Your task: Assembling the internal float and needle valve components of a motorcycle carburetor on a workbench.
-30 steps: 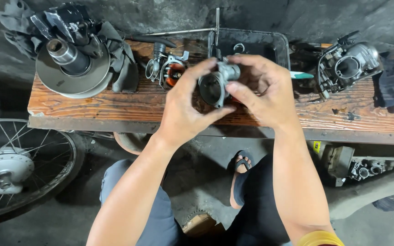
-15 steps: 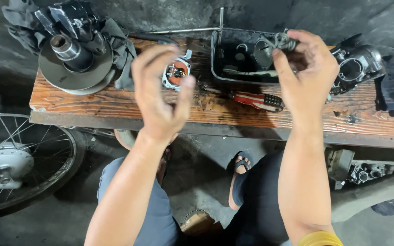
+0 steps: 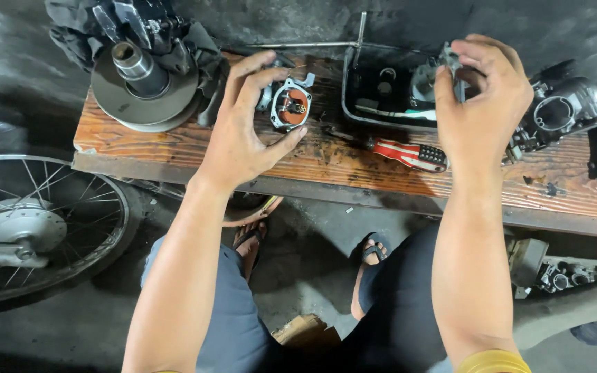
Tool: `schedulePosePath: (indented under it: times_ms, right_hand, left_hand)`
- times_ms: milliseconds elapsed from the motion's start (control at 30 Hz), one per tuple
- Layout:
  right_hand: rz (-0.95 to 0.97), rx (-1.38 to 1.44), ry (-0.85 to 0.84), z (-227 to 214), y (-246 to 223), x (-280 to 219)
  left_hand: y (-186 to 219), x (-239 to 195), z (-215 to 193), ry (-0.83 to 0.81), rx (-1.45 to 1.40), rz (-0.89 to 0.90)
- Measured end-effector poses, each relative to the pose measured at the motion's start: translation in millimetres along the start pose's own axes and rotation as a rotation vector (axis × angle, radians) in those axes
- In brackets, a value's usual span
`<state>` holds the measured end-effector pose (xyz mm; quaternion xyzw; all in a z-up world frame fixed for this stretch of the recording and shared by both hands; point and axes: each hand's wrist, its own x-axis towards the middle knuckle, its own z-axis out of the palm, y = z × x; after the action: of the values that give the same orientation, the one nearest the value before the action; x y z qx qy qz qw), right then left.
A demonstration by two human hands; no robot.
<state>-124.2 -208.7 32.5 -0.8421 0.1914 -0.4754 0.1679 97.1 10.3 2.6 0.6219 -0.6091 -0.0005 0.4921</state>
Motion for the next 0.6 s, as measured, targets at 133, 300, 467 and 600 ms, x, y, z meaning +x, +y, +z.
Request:
schedulePosePath:
  times_ms: [133,300,467,600]
  right_hand:
    - [-0.091,-0.012,-0.011,3,-21,1]
    - [-0.151,0.084,-0.201,14,-42,1]
    - [-0.124,0.152,-0.288,26,-53,-6]
    - [-0.114,0.197,-0.322,31,-56,-10]
  left_hand:
    - [-8,1,-3,-0.014,-0.037,-0.016]
    - [-20,5,-5,-0.045,-0.112,0.003]
    - [-19,9,-8,-0.067,-0.141,0.009]
    - [-17,10,-8,-0.089,-0.141,0.043]
